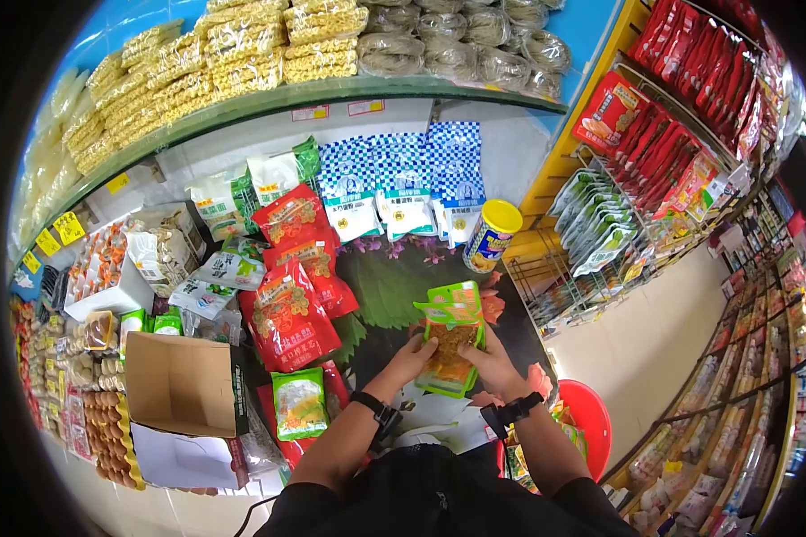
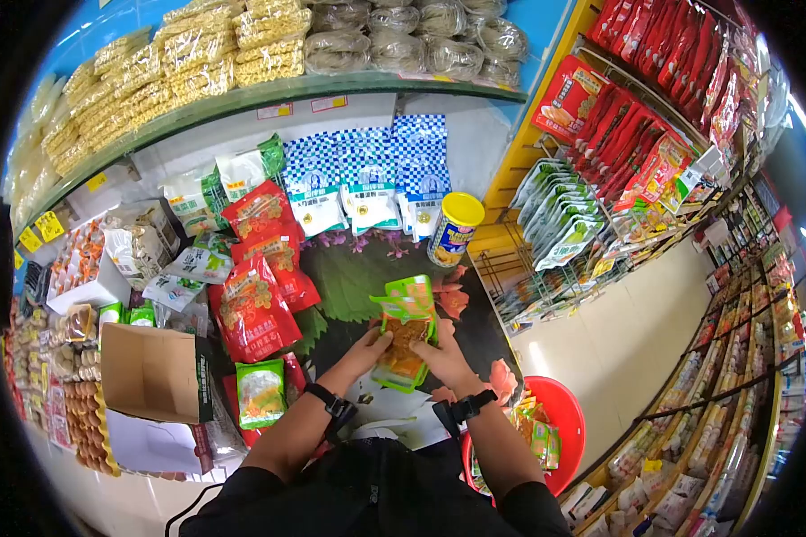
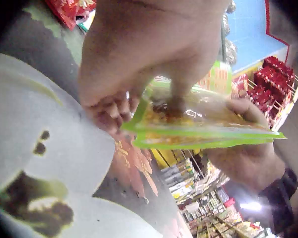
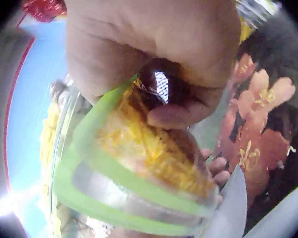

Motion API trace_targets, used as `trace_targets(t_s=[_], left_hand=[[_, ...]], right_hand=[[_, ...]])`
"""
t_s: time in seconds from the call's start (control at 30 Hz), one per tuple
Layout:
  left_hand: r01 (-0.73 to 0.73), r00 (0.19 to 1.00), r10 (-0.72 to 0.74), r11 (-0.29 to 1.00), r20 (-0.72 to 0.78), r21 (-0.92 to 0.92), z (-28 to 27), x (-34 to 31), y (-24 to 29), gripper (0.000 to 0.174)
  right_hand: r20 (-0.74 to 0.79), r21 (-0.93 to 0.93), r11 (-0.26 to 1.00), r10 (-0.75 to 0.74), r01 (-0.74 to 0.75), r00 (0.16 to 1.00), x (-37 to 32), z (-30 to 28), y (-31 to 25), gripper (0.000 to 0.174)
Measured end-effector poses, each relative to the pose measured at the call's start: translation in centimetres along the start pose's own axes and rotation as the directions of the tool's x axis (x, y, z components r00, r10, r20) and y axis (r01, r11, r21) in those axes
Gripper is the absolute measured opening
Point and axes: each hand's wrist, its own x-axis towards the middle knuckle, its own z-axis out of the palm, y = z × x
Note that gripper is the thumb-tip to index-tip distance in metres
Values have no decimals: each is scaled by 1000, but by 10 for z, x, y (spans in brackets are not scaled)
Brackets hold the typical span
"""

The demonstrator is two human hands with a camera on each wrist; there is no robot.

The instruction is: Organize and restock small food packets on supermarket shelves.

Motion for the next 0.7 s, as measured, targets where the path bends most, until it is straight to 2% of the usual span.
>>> trace_targets(t_s=[0.03,0.07,0.1,0.17,0.2,0.23,0.27,0.3,0.33,0.37,0.4,0.43,0.47,0.5,0.53,0.63,0.67,0.7], left_hand=[[-5,1000,10,981,-26,195,5,-3,12,40],[-120,983,173,862,-63,493,7,-7,25,37],[-235,956,286,875,-59,424,11,-5,22,37],[-459,864,497,843,-81,280,17,5,9,37],[-510,847,529,835,-47,207,19,15,-7,38],[-391,920,391,920,-39,0,21,5,9,39],[-243,969,248,949,-1,-203,19,-5,27,39],[-79,992,112,918,64,-389,17,-12,40,40],[-57,995,76,968,68,-246,3,-3,14,37],[-28,999,40,954,33,-299,-9,6,-11,35],[-2,1000,1,936,-2,-351,-19,8,-24,33],[22,999,-40,914,-36,-404,-28,4,-29,32],[78,995,-99,871,-18,-484,-43,1,-32,33],[131,988,-155,818,5,-561,-54,-1,-30,35],[77,984,-166,727,-66,-682,-52,-3,-30,41],[86,962,-227,779,-152,-621,-55,-12,-11,43],[63,982,-157,790,-102,-610,-58,-12,-18,46],[69,975,-179,813,-135,-578,-56,-16,-14,43]], right_hand=[[-8,-303,949,-90,84,996,-5,8,-18,58],[14,-578,802,-177,152,984,-10,14,-39,61],[64,-795,572,-252,202,966,-15,22,-61,65],[80,-889,433,-183,153,980,-21,40,-66,66],[107,-929,337,-153,153,982,-24,46,-64,65],[131,-958,239,-118,156,984,-27,51,-61,64],[169,-955,230,-97,188,981,-29,53,-52,66],[196,-957,208,-50,202,979,-30,52,-39,68],[224,-957,188,-4,220,975,-30,52,-25,72],[251,-956,169,43,240,967,-31,51,-14,75],[255,-952,224,205,208,945,-30,57,-27,81],[351,-897,323,112,300,930,-29,53,-10,80],[434,-824,410,10,392,901,-29,43,18,80],[498,-733,482,-98,479,861,-29,43,22,79],[532,-706,529,-43,471,846,-29,41,25,76],[443,-633,762,212,136,871,-17,31,12,73],[367,-670,740,254,65,895,-14,26,15,71],[292,-698,711,175,85,940,-13,22,15,72]])
